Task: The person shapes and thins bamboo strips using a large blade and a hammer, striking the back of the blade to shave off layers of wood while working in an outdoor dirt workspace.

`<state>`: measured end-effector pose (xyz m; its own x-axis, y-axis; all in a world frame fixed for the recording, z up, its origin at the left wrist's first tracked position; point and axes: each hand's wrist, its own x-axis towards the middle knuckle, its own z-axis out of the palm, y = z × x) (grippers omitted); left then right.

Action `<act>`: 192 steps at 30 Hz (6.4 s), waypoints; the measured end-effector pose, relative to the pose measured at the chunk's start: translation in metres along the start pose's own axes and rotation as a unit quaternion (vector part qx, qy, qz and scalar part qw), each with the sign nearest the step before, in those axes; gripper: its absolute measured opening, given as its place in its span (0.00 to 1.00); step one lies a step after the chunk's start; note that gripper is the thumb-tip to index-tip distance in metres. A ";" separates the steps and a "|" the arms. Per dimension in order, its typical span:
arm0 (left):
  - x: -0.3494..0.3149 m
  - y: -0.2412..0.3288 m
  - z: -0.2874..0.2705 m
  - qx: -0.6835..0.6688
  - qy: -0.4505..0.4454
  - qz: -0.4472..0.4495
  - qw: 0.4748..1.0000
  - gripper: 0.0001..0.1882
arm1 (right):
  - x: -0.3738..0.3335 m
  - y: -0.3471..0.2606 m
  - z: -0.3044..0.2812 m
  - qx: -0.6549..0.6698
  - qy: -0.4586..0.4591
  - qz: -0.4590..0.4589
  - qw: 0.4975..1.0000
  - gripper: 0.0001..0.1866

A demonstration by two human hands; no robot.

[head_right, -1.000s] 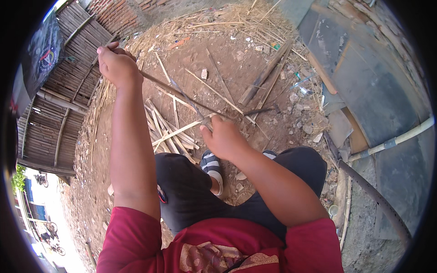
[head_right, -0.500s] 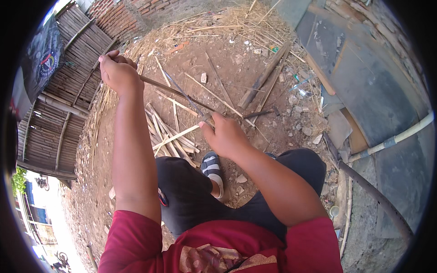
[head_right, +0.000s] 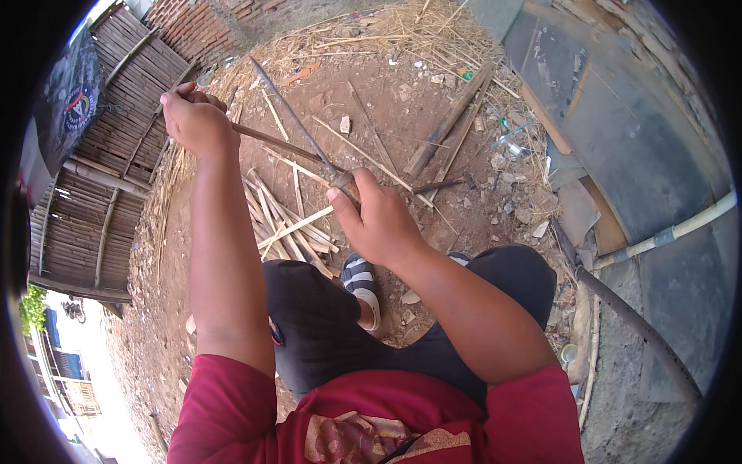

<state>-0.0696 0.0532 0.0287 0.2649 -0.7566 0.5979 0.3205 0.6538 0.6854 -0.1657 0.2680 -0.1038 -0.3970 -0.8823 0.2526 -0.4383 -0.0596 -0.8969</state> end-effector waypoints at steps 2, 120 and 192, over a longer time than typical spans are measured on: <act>0.001 -0.001 0.004 -0.012 -0.011 -0.001 1.000 0.21 | -0.002 0.018 0.010 -0.030 -0.002 -0.006 1.000 0.27; -0.012 -0.017 0.000 0.005 -0.026 0.022 0.999 0.21 | 0.007 0.007 0.005 -0.082 0.024 0.016 0.996 0.26; -0.016 -0.003 -0.054 -0.235 -0.294 -0.143 0.915 0.30 | 0.016 0.054 0.001 0.063 -0.006 0.186 0.981 0.27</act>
<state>-0.0259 0.0623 -0.0054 -0.3823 -0.6697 0.6367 0.6930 0.2480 0.6770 -0.1950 0.2504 -0.1488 -0.5001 -0.8598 -0.1035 -0.1625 0.2106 -0.9640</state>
